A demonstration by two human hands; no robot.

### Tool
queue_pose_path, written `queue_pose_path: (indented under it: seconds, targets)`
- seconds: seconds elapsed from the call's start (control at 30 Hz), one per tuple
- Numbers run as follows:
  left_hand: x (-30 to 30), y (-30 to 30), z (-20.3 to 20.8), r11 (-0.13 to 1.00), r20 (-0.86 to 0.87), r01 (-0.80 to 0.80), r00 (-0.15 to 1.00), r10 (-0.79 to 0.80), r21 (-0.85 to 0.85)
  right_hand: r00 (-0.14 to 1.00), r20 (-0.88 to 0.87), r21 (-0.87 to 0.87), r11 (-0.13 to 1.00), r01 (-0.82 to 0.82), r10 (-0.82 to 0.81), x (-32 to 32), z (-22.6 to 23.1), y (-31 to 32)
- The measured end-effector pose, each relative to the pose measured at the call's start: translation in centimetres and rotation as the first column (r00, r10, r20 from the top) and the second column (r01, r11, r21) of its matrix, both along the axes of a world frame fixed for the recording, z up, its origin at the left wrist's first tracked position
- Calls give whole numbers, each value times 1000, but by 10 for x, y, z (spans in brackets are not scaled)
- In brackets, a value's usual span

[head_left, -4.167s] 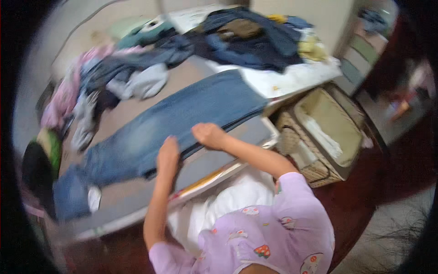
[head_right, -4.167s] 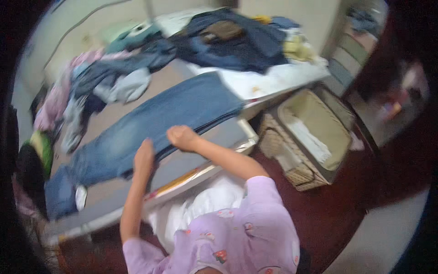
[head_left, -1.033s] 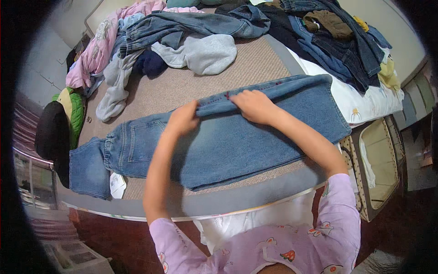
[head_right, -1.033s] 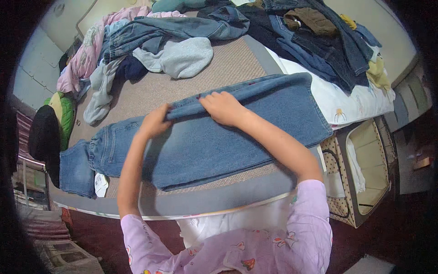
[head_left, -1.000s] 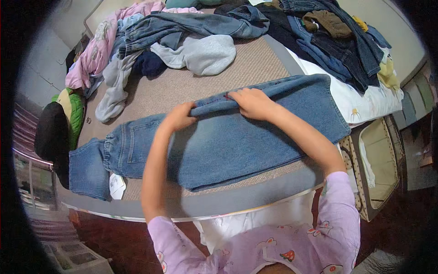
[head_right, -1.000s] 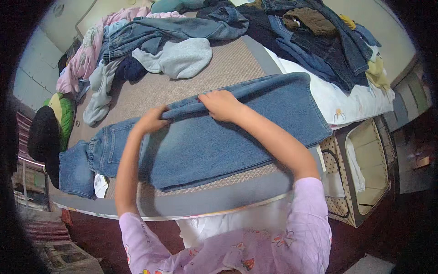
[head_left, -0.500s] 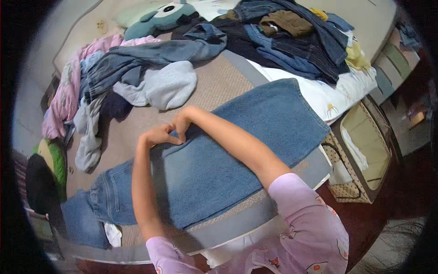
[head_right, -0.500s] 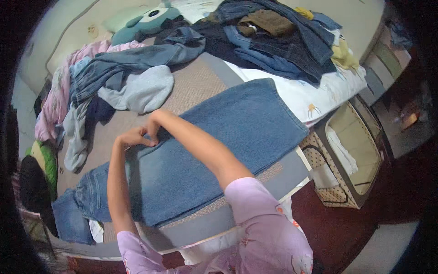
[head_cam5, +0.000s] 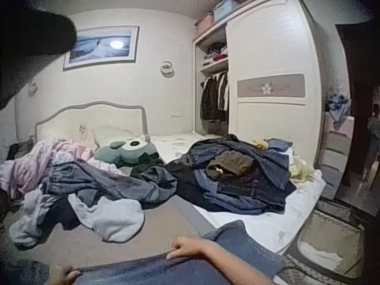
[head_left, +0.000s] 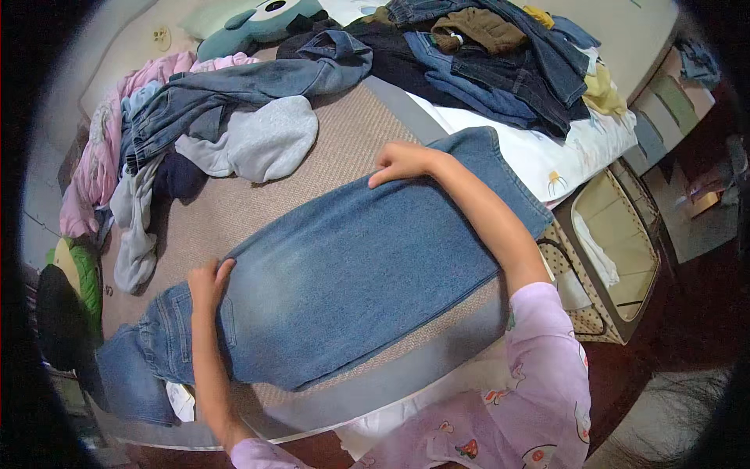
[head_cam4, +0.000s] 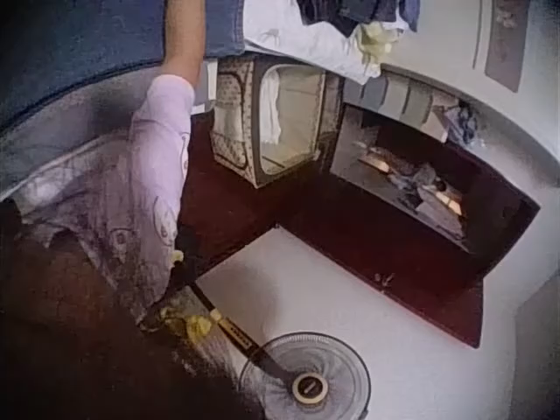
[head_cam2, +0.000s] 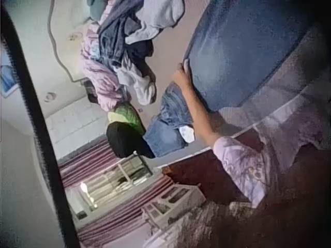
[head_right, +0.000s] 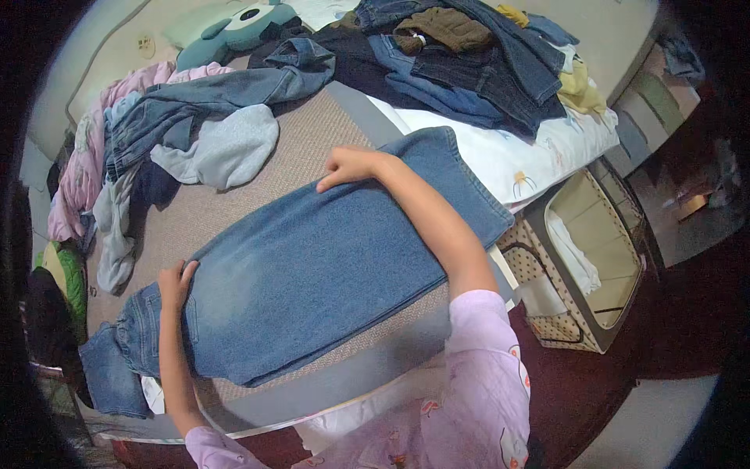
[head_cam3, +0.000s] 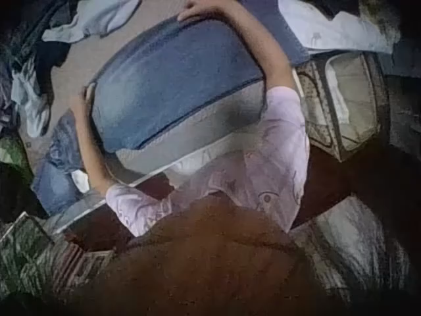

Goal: Fold several pairs of jeans on a bed.

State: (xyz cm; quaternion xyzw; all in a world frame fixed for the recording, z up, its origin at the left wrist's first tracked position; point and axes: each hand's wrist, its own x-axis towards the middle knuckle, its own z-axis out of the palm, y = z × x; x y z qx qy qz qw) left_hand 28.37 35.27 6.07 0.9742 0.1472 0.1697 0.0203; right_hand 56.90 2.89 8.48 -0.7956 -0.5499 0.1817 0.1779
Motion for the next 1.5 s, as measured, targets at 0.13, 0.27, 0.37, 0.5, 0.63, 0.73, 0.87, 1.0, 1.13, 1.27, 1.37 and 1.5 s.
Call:
queue_pose_path:
  seconds: [0.13, 0.27, 0.37, 0.5, 0.63, 0.73, 0.87, 1.0, 1.13, 1.27, 1.37, 1.5]
  targets:
    - [-3, -5, 6, 993, 19, -71, 997, 70, 97, 930, 349, 98, 992, 82, -112, 1, 6, -30]
    - [0, -8, 5, 995, 87, -88, 993, 82, 57, 907, 397, 162, 984, 80, -139, -5, 8, -55]
    - [1, -8, 4, 992, 77, -117, 991, 114, 41, 814, 573, 338, 933, -124, -99, -4, 8, -71]
    - [5, -6, 1, 995, 124, -65, 989, 73, -70, 895, 400, 338, 939, 56, -197, 19, 5, -94]
    - [1, -1, 0, 986, 126, -63, 989, 82, -153, 903, 248, 338, 905, 259, -351, 37, 7, -106]
    - [-1, 2, 4, 977, 59, -101, 992, 114, -189, 814, 221, 253, 837, 484, -537, 51, 6, -118]
    - [0, -5, 5, 969, 69, -122, 988, 140, -217, 697, 154, 299, 705, 643, -701, 62, -14, -123]
    - [0, -2, -1, 987, 173, -63, 981, 88, -146, 447, 184, 281, 482, 830, -876, 76, -26, -126]
    - [2, -12, 1, 991, 183, -131, 974, 134, -28, 152, 346, 268, 253, 930, -926, 71, -21, -114]
    - [4, -3, -10, 961, 159, -276, 949, 272, 4, 140, 625, 424, 484, 765, -768, 56, 1, -104]
    - [-6, 16, -14, 963, 229, -210, 959, 169, 169, 544, 534, 611, 740, 281, -648, 20, -11, -82]
    - [0, 17, -22, 931, 180, -344, 930, 321, 120, 807, 310, 287, 859, 424, -502, 15, -25, -125]
